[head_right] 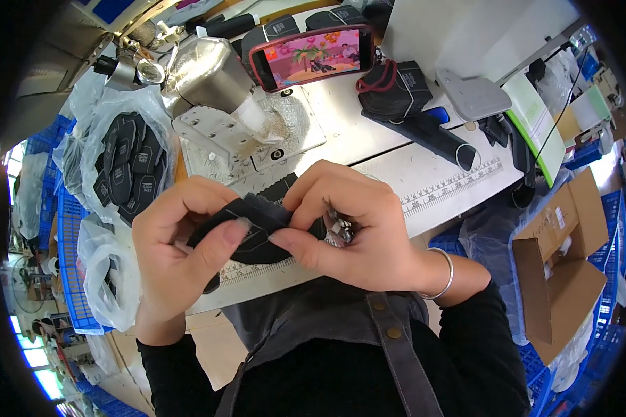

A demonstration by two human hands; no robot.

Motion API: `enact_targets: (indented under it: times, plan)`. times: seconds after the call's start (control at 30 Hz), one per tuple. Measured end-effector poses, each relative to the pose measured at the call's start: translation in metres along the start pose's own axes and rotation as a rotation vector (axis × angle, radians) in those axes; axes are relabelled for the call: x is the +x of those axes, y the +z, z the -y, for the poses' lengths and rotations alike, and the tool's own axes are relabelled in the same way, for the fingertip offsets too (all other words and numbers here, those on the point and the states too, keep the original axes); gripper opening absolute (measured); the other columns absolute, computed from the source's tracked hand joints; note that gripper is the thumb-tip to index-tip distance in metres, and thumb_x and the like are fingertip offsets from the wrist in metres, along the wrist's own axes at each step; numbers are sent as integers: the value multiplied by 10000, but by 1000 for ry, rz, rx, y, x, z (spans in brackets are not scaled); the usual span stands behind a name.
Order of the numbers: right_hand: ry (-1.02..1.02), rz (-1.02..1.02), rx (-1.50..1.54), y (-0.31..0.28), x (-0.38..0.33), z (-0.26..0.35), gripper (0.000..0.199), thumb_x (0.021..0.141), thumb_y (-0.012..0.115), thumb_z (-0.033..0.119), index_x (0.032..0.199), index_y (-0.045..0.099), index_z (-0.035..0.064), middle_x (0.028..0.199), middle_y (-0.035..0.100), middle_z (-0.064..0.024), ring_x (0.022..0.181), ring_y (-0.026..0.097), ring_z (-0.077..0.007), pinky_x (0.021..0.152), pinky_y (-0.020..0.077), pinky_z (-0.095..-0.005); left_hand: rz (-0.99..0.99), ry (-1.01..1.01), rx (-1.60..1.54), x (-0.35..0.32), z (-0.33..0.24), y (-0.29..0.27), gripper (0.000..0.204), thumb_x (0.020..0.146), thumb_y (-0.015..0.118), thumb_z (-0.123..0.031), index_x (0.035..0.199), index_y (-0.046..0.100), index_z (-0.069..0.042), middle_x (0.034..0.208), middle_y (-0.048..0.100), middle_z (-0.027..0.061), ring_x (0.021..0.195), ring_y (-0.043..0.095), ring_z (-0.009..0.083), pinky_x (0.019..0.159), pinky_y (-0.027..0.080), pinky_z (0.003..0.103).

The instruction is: Stitching together small fabric components using an industrial sewing machine.

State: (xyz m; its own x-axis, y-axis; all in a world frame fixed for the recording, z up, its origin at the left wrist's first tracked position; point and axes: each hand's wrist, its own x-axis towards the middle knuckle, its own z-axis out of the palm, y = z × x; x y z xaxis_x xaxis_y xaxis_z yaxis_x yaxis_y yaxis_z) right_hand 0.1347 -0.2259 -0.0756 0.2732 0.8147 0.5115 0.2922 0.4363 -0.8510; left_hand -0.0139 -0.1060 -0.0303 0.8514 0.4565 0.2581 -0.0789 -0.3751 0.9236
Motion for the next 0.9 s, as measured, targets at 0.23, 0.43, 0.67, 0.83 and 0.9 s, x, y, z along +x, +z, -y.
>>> enact_targets:
  times: [0.23,0.43,0.67,0.83,0.9]
  plan:
    - [-22,0,-44,3,4,-2,153,661,693,1,668,542,22,801,574,-88,663,524,-126,576,399,-235,-41,-2,-48,-2,3,-4,107,744,621,-1,771,518,14,813,558,76,706,519,84,632,412,189]
    - [11,13,-43,3,7,2,146,671,685,-6,667,542,16,786,576,-81,665,521,-117,580,398,-233,24,46,64,7,6,-15,95,740,634,-9,775,547,5,723,582,24,629,535,44,581,434,172]
    - [25,-5,-17,9,10,1,133,686,669,-11,671,539,11,779,571,-80,657,512,-111,582,392,-228,13,-29,-135,5,11,-18,90,744,628,-5,784,550,11,745,583,23,637,530,42,593,441,175]
    - [-20,3,-66,12,13,3,108,706,639,-25,681,539,4,781,568,-80,659,511,-107,582,393,-226,28,-13,-210,1,10,-23,71,759,601,14,778,532,16,823,578,54,675,519,42,611,432,173]
    - [-53,7,-93,13,13,4,101,712,631,-29,685,539,2,784,568,-81,654,511,-104,579,393,-223,28,-21,-225,0,10,-24,73,760,597,18,774,526,15,832,576,58,679,516,43,619,430,175]
